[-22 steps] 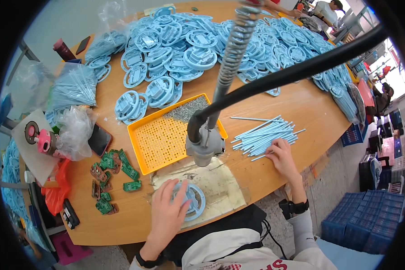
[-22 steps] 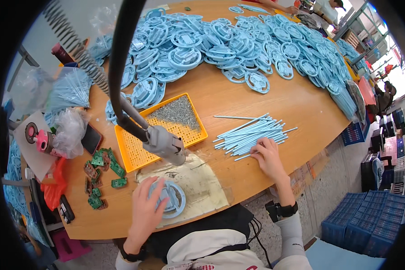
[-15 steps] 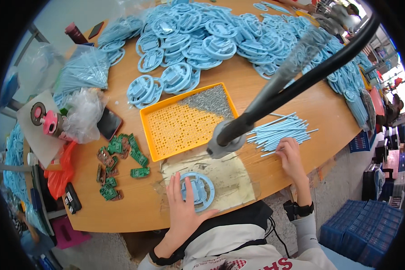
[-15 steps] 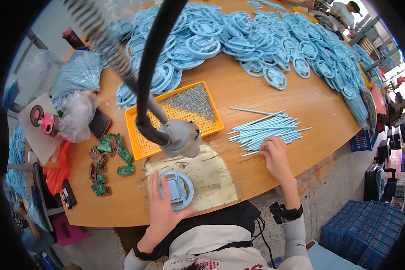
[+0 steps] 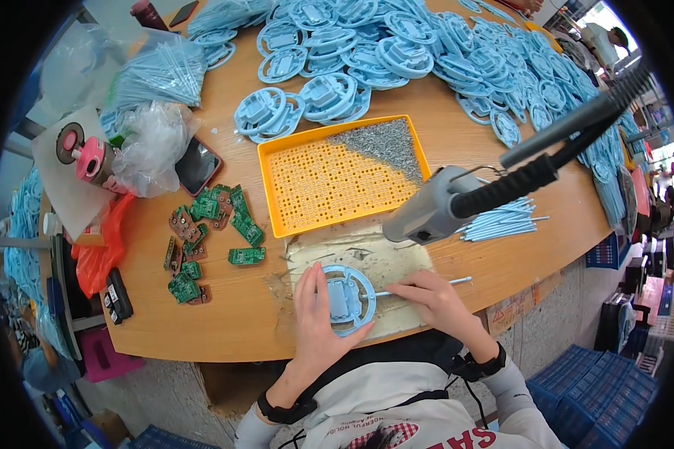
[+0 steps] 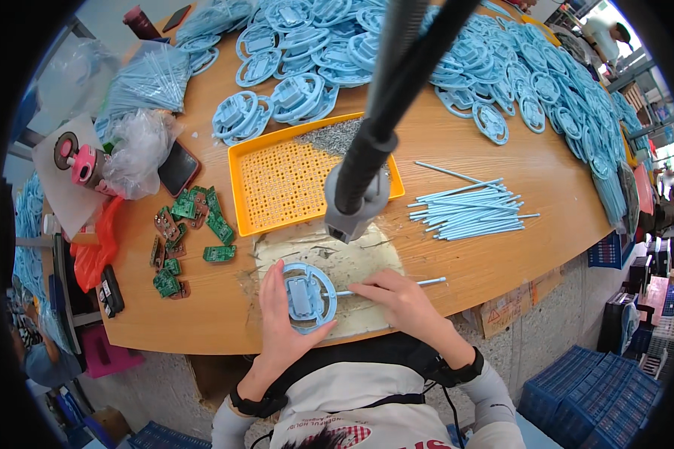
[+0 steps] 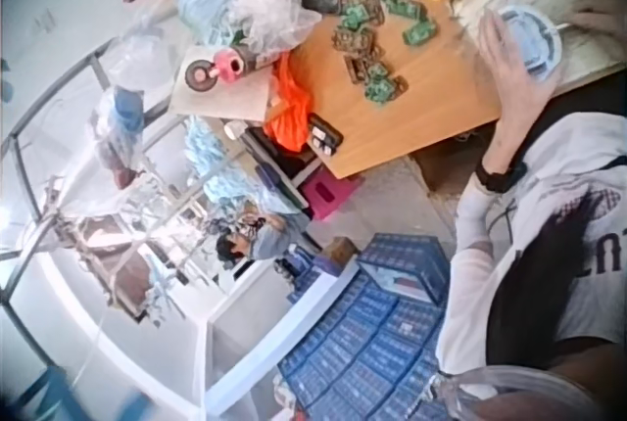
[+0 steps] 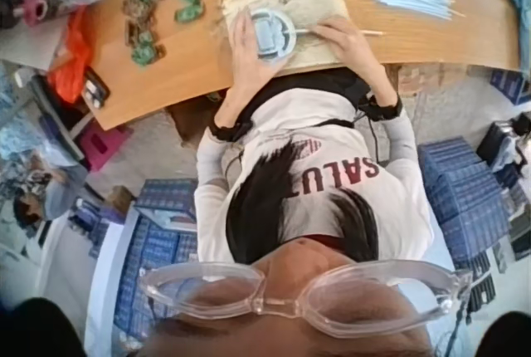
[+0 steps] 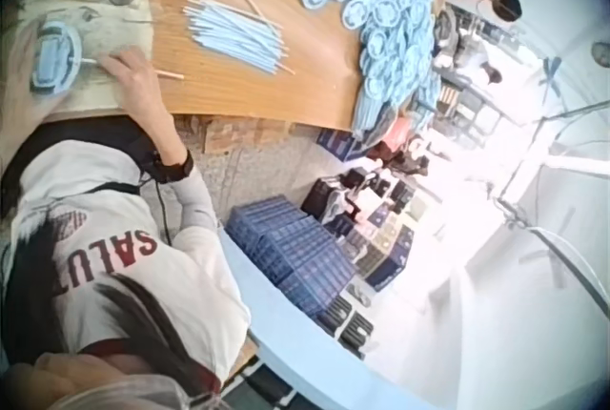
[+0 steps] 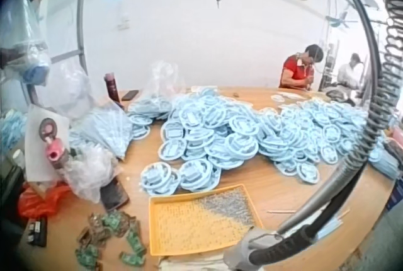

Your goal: The person uses a handheld electric screwdriver to fasten screws into a light-blue plastic housing containing a green circuit board. They repeatedly pick up the housing, align it, and drive screws into it, then place the assembled unit aside. The person also briefly sorts screws in a yellow tray.

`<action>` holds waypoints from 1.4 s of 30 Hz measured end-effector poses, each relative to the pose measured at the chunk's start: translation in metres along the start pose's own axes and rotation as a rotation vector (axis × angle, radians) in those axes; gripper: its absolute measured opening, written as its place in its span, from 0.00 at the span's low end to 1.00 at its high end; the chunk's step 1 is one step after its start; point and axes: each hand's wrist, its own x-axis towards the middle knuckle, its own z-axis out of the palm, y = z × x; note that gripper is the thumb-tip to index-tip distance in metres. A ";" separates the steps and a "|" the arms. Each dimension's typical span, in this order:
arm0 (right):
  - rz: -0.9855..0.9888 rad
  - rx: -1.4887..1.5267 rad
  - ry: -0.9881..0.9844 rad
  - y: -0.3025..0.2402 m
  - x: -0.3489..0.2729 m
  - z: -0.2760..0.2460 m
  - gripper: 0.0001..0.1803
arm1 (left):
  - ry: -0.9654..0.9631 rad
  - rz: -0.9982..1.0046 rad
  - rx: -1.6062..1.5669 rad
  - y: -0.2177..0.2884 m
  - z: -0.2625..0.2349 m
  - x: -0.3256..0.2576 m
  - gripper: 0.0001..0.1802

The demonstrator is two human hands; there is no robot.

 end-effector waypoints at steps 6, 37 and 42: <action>-0.040 0.000 0.023 -0.005 0.008 0.018 0.25 | -0.028 -0.022 0.048 0.000 0.002 0.000 0.60; -0.141 -0.200 -0.124 -0.004 0.031 0.005 0.24 | 0.158 -0.148 0.127 -0.020 -0.044 0.011 0.23; -0.112 -0.184 -0.118 -0.004 0.032 0.005 0.23 | 0.220 -0.121 0.528 -0.077 -0.086 0.025 0.13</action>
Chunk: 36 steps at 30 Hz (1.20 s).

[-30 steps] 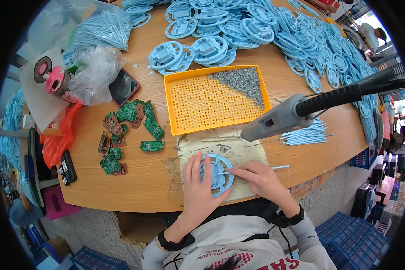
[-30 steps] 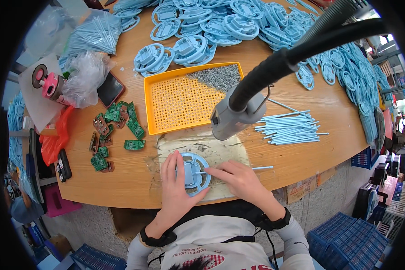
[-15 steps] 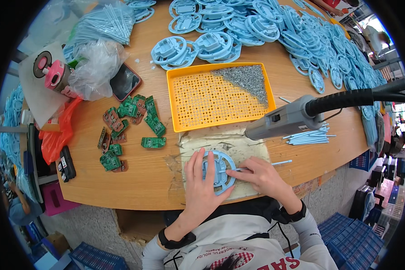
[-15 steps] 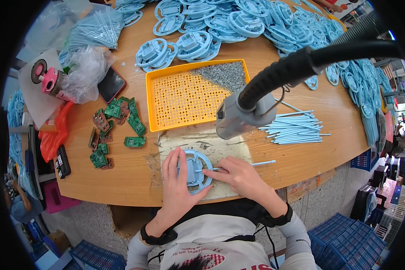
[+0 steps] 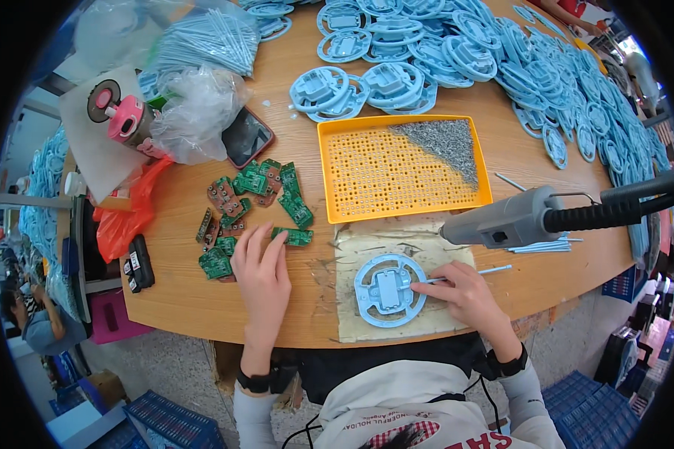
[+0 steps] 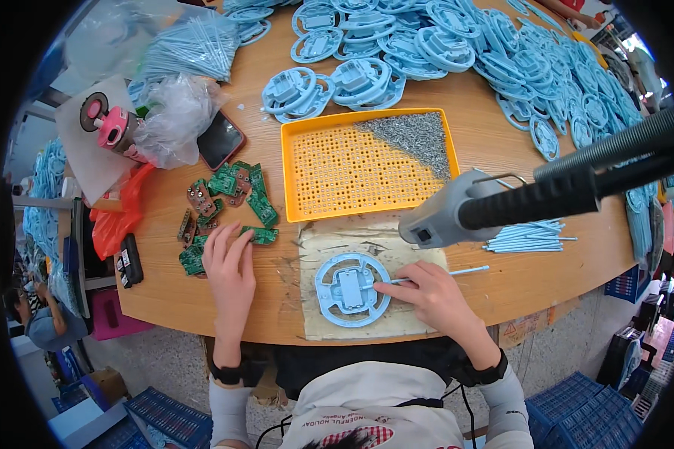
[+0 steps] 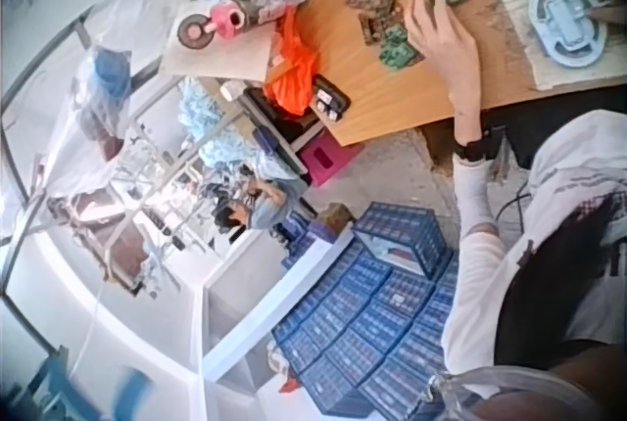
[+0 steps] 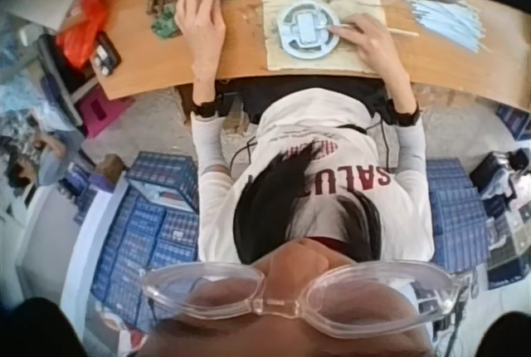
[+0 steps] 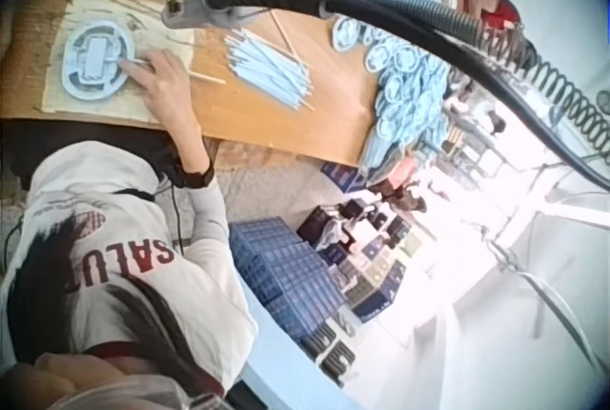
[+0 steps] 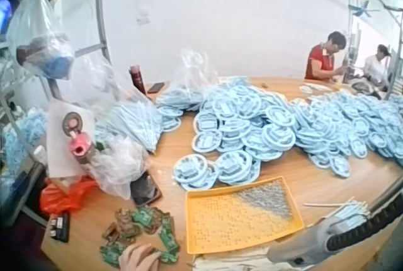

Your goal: The person uses a handheld electric screwdriver to fasten screws into a light-blue plastic housing containing a green circuit board. They repeatedly pick up the housing, align it, and drive screws into it, then place the assembled unit aside. The person also briefly sorts screws in a yellow tray.

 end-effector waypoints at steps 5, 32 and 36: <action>0.016 0.021 0.000 0.001 0.000 0.001 0.23 | -0.052 0.046 -0.065 -0.005 -0.016 0.019 0.11; -0.018 -0.002 0.053 0.007 -0.005 0.003 0.25 | -0.144 0.069 -0.381 0.058 -0.018 -0.002 0.08; -0.033 0.011 0.051 0.005 -0.002 0.003 0.25 | -0.206 0.217 -0.348 0.091 -0.005 -0.021 0.09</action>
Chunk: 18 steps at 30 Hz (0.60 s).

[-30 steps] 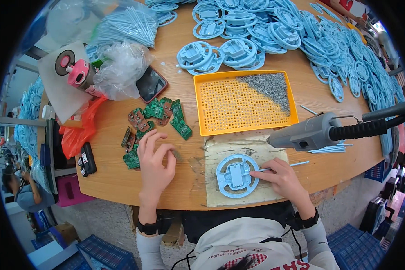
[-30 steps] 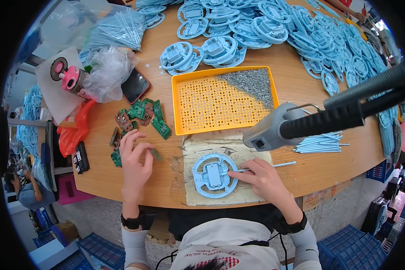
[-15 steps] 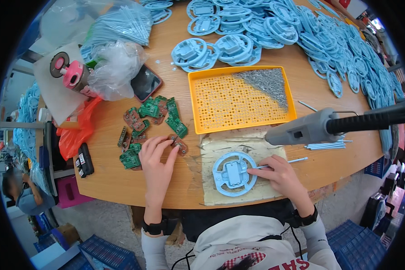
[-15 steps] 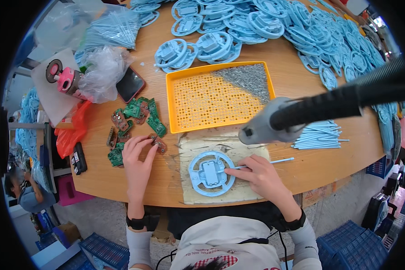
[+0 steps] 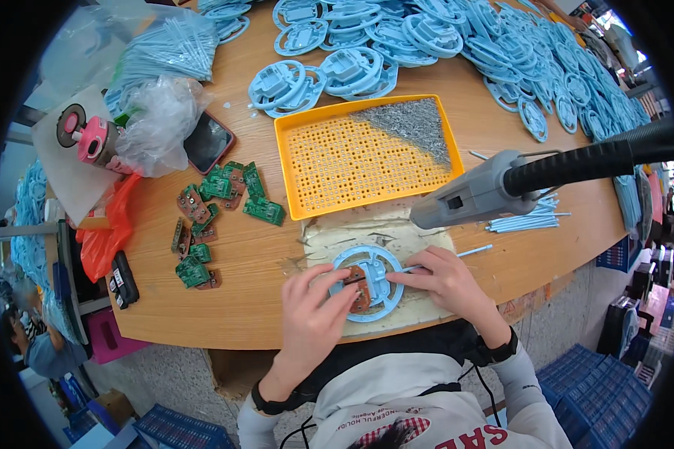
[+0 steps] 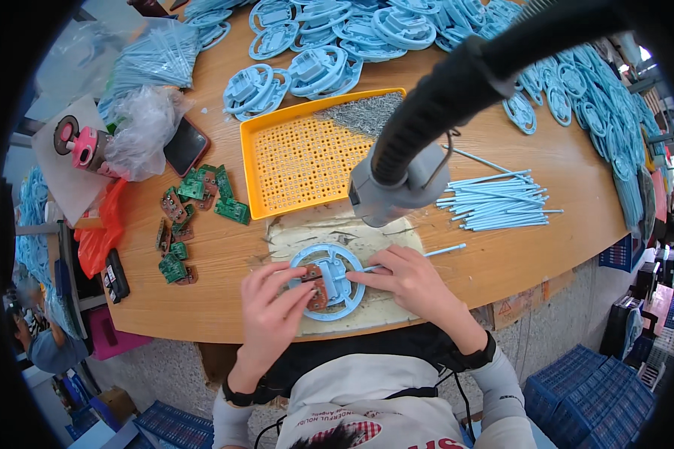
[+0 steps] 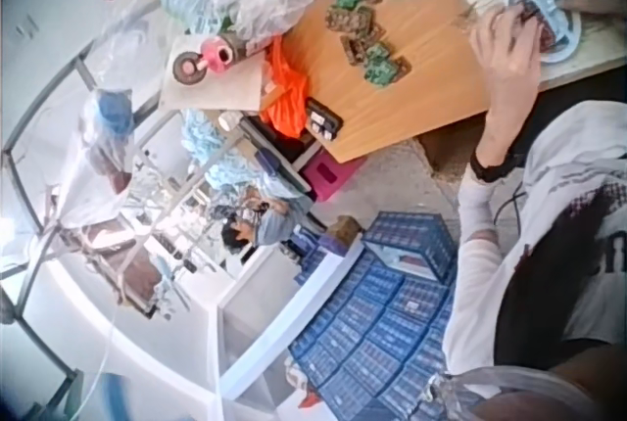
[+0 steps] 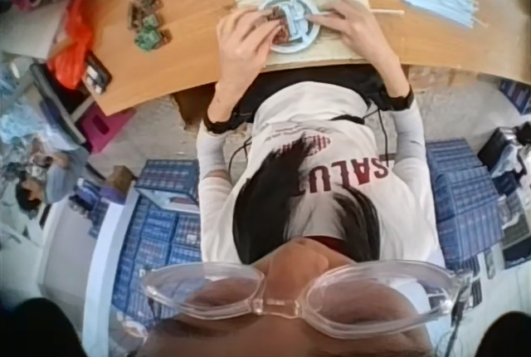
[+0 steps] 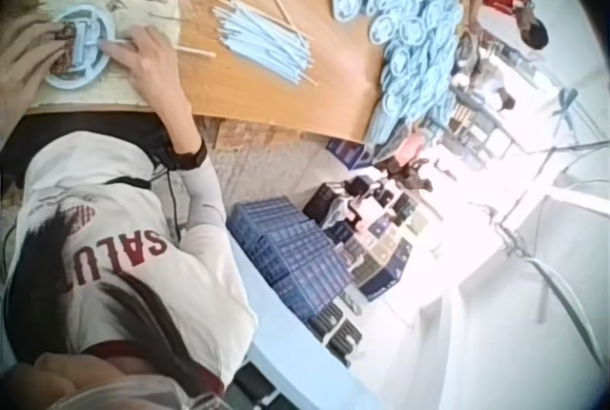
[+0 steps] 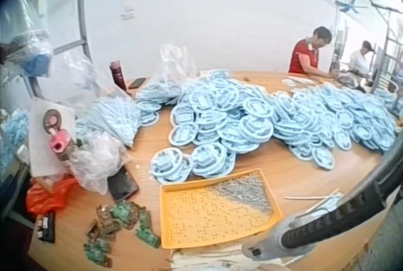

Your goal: The person uses a handheld electric screwdriver to fasten screws into a light-blue plastic housing containing a green circuit board. They repeatedly pick up the housing, align it, and drive screws into it, then place the assembled unit aside. The person also briefly sorts screws in a yellow tray.

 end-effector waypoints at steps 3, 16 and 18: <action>0.001 0.007 0.006 0.001 0.000 0.003 0.25 | 0.035 -0.015 0.026 0.002 0.019 -0.005 0.10; 0.013 0.025 0.012 0.000 -0.001 0.003 0.25 | -0.069 0.047 0.125 0.002 0.019 -0.001 0.12; 0.013 0.023 0.015 0.000 -0.002 0.003 0.25 | -0.068 0.032 0.075 0.003 0.017 0.000 0.13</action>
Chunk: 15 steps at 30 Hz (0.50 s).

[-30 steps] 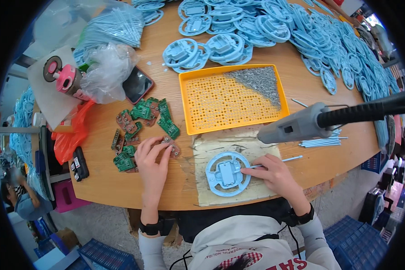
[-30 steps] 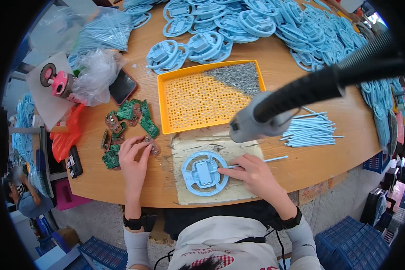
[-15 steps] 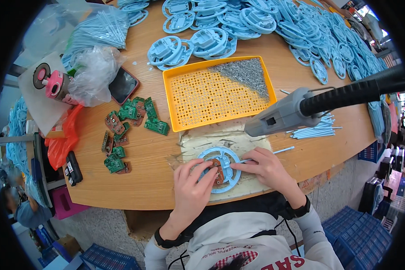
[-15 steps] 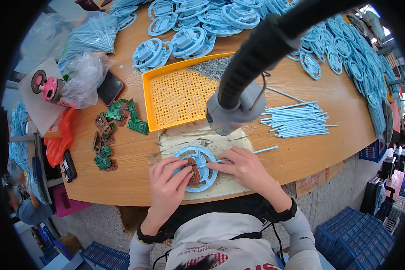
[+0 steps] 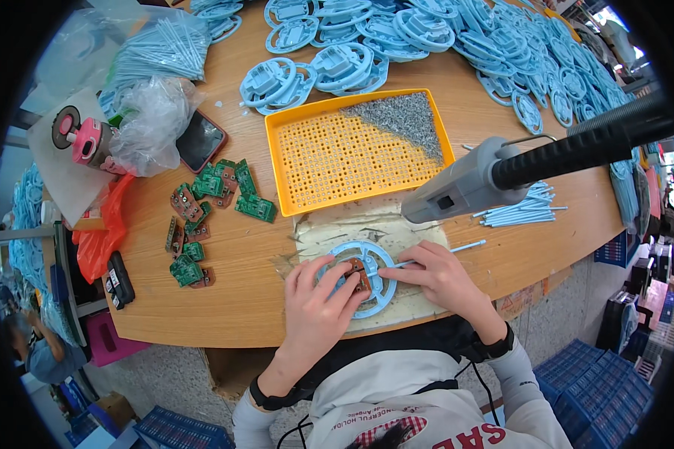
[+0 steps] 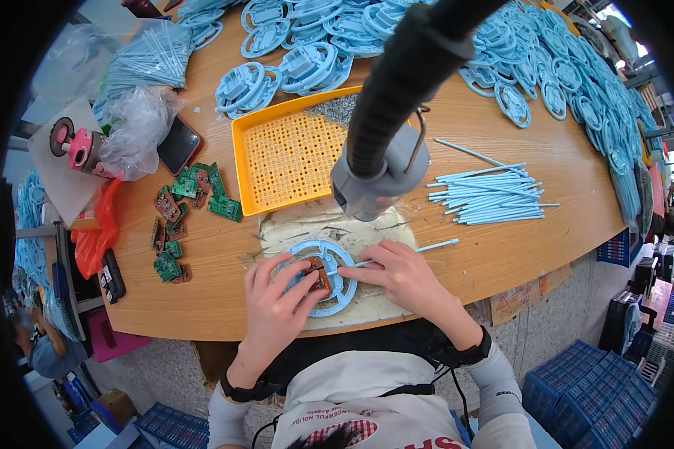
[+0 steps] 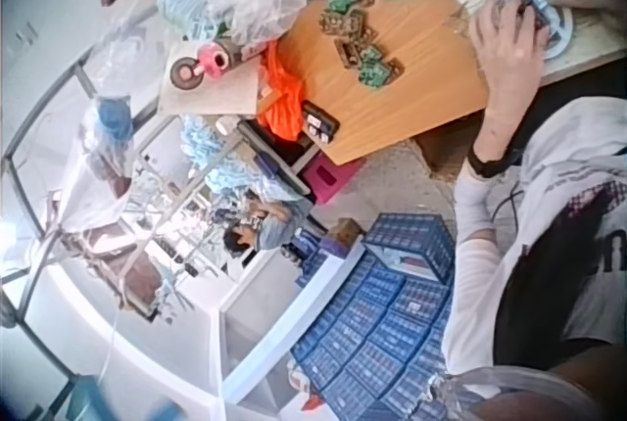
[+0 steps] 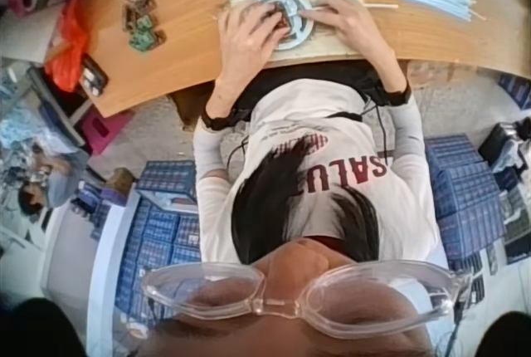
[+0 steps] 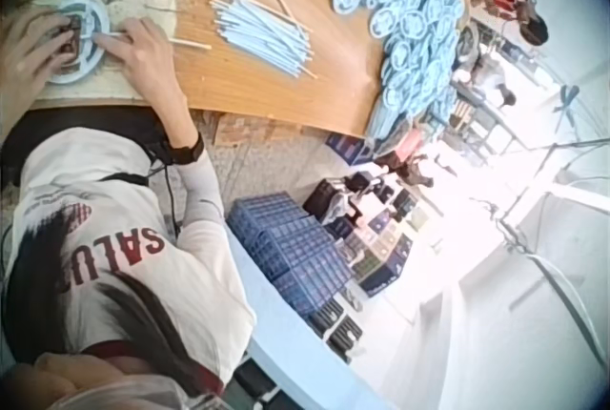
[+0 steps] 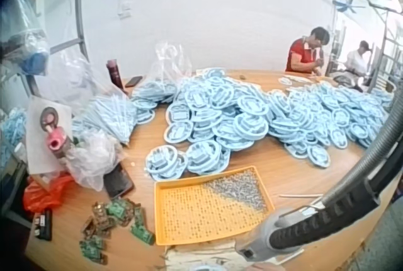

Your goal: The person uses a handheld electric screwdriver to fasten screws into a light-blue plastic housing containing a green circuit board. They repeatedly pick up the housing, align it, and drive screws into it, then place the assembled unit aside. The person also briefly sorts screws in a yellow tray.

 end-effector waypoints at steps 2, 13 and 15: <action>0.001 0.003 0.001 0.001 -0.001 0.001 0.25 | -0.019 0.010 0.008 -0.002 -0.002 -0.002 0.15; -0.050 -0.020 -0.049 0.020 0.010 -0.015 0.27 | 0.031 -0.080 -0.286 -0.007 0.020 0.007 0.19; -0.049 0.001 -0.074 0.022 0.011 -0.018 0.28 | 0.033 -0.037 -0.307 -0.016 0.024 0.008 0.20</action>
